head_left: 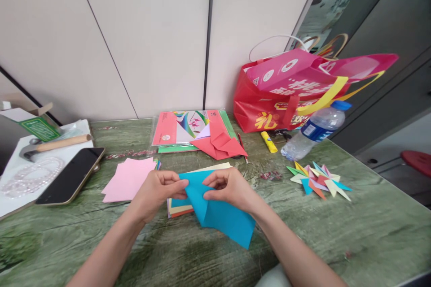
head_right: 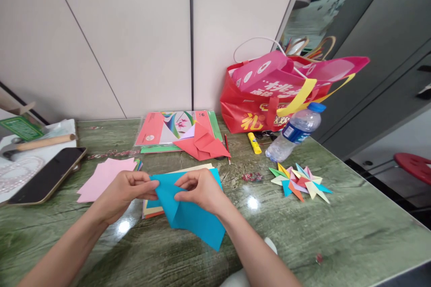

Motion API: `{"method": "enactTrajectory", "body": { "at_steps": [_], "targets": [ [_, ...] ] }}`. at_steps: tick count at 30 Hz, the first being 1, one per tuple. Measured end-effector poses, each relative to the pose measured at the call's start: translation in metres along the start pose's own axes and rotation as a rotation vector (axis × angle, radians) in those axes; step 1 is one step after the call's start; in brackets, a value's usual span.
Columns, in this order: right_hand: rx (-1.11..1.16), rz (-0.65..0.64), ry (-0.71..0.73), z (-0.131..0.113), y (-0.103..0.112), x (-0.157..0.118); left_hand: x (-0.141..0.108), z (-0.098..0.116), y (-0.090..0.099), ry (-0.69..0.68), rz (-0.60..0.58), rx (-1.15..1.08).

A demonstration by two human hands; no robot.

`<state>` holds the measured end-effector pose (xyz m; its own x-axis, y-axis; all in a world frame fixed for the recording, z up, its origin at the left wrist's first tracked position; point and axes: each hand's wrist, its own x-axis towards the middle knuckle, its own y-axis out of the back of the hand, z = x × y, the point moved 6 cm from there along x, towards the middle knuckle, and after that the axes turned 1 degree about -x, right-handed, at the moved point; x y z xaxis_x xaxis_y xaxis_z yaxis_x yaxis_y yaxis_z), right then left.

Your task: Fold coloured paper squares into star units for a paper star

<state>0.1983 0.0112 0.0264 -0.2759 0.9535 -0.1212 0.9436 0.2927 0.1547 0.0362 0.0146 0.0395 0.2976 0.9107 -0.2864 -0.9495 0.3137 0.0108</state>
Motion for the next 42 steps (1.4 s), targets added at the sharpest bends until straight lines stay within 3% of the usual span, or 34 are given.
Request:
{"method": "enactTrajectory", "body": {
  "at_steps": [14, 18, 22, 25, 33, 38, 42],
  "targets": [
    [0.017, 0.015, -0.012, 0.001, 0.002, 0.000, -0.001, 0.003, 0.000, -0.024, 0.008, -0.008],
    [0.066, 0.056, -0.011, 0.004, 0.006, 0.001, -0.003, 0.006, -0.013, -0.026, -0.113, -0.066],
    [0.136, 0.094, -0.007, 0.007, 0.010, 0.003, -0.002, -0.006, -0.033, 0.048, -0.225, -0.079],
    [0.180, 0.109, -0.017, 0.008, 0.011, 0.004, 0.000, -0.014, -0.039, 0.051, -0.181, -0.092],
    [0.234, 0.127, -0.051, 0.009, 0.009, 0.003, 0.001, -0.017, -0.034, 0.032, -0.032, -0.066],
    [0.286, 0.144, -0.058, 0.012, 0.012, 0.003, 0.001, -0.018, -0.035, 0.029, -0.049, -0.079],
    [0.392, 0.223, -0.083, 0.013, 0.019, 0.003, -0.003, -0.016, -0.045, 0.038, -0.155, -0.154]
  ]
}}
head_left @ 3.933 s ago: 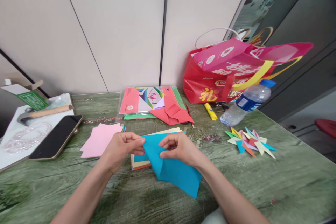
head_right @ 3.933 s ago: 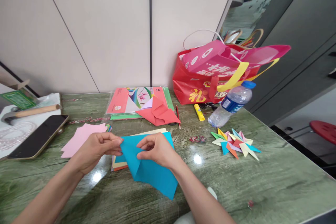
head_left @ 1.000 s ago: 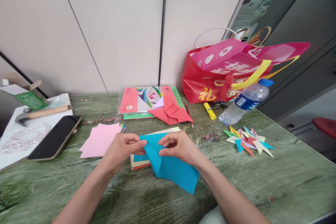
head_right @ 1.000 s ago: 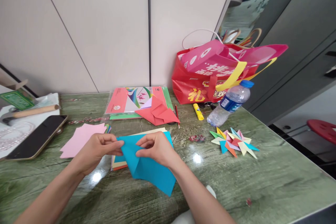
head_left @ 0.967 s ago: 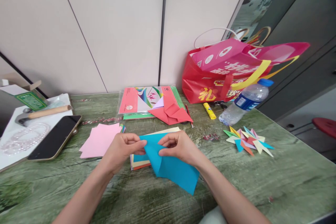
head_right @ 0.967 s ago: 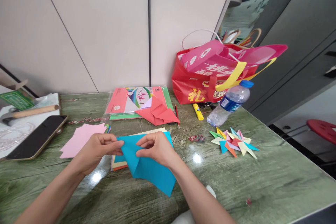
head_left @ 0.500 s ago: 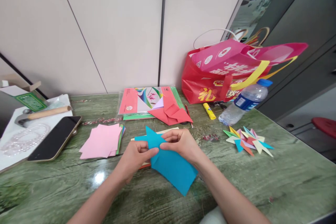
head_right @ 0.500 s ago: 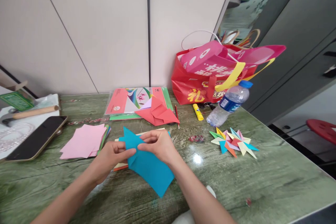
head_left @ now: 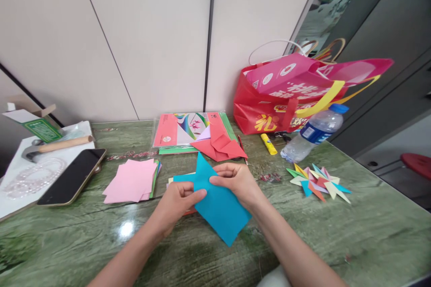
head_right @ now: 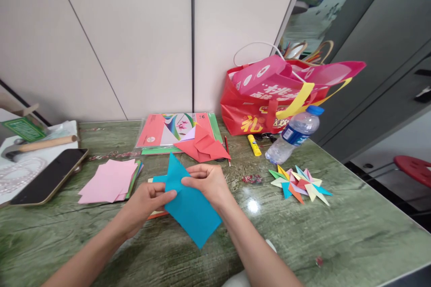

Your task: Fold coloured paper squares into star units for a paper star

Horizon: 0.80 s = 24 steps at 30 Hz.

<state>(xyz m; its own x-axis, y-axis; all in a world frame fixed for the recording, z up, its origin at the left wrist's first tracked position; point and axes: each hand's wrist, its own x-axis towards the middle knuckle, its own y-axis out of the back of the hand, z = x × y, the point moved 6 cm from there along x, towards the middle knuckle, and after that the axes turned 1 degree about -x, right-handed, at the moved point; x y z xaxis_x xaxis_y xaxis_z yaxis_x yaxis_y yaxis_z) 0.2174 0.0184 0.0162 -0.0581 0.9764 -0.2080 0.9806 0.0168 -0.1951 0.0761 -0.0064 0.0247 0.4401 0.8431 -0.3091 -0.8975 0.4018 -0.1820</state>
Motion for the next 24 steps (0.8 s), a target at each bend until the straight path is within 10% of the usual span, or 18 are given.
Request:
{"method": "enactTrajectory", "body": {
  "at_steps": [24],
  "targets": [
    [0.200, 0.080, 0.002, 0.0036, -0.0039, -0.0006, 0.0011, 0.0026, 0.0030, -0.082, 0.064, -0.057]
  ]
}}
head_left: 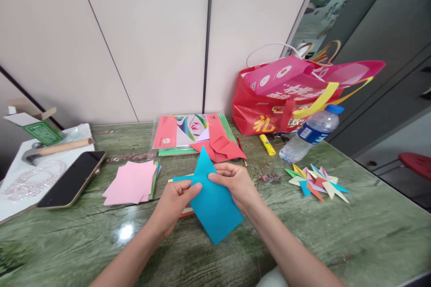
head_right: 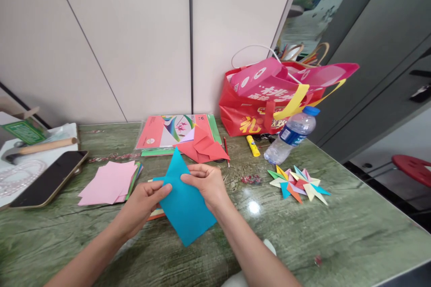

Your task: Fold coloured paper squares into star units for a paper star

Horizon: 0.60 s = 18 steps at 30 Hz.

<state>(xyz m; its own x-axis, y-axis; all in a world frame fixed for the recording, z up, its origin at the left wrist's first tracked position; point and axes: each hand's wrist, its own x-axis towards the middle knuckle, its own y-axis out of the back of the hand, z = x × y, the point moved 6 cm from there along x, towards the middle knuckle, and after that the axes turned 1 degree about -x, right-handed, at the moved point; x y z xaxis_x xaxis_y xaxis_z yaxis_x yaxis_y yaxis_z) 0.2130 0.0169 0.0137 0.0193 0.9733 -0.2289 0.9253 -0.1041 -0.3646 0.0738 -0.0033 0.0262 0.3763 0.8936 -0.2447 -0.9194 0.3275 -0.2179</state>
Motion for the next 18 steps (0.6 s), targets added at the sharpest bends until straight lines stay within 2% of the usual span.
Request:
{"method": "enactTrajectory", "body": {
  "at_steps": [8, 13, 18],
  "targets": [
    [-0.034, -0.059, 0.016, 0.000, -0.004, 0.000, 0.000, -0.003, 0.003, -0.020, 0.008, 0.027],
    [-0.129, -0.189, 0.035, -0.005, -0.011, -0.002, -0.001, -0.001, 0.002, 0.006, -0.010, 0.050],
    [-0.179, -0.251, 0.058, -0.008, -0.016, -0.005, -0.001, 0.001, 0.000, 0.012, -0.058, 0.076]
  ]
}}
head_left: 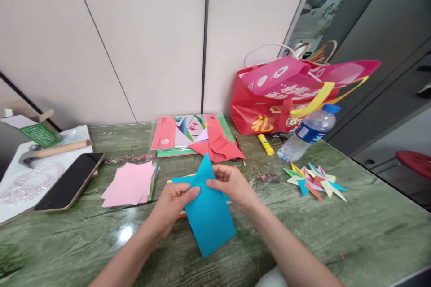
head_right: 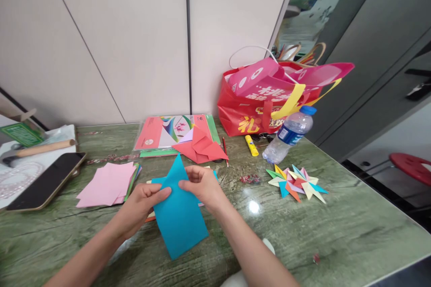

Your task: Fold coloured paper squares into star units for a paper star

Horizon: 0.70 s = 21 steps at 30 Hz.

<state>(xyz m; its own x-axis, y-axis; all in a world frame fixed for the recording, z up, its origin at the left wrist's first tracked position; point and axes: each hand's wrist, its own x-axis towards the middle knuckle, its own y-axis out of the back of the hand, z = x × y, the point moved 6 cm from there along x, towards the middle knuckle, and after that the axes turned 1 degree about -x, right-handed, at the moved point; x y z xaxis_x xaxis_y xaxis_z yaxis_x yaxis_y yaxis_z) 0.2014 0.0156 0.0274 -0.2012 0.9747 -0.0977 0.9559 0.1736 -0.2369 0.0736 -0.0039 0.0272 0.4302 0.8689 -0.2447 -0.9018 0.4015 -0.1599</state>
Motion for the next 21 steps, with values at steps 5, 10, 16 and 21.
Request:
{"method": "enactTrajectory", "body": {
  "at_steps": [5, 10, 16, 21],
  "targets": [
    [-0.047, -0.066, -0.022, 0.0006, -0.0044, -0.0031, -0.0006, -0.0036, -0.0018, 0.023, -0.039, 0.086],
    [-0.110, -0.027, -0.028, -0.0028, -0.0058, -0.0061, -0.0018, -0.0061, -0.0067, 0.040, -0.102, 0.166],
    [-0.089, -0.025, -0.019, -0.0021, -0.0057, -0.0065, -0.0018, -0.0050, -0.0077, 0.007, -0.124, 0.280],
    [-0.038, -0.023, -0.032, 0.0021, -0.0075, -0.0074, -0.0022, -0.0047, -0.0071, 0.040, -0.132, 0.284]
  ]
}}
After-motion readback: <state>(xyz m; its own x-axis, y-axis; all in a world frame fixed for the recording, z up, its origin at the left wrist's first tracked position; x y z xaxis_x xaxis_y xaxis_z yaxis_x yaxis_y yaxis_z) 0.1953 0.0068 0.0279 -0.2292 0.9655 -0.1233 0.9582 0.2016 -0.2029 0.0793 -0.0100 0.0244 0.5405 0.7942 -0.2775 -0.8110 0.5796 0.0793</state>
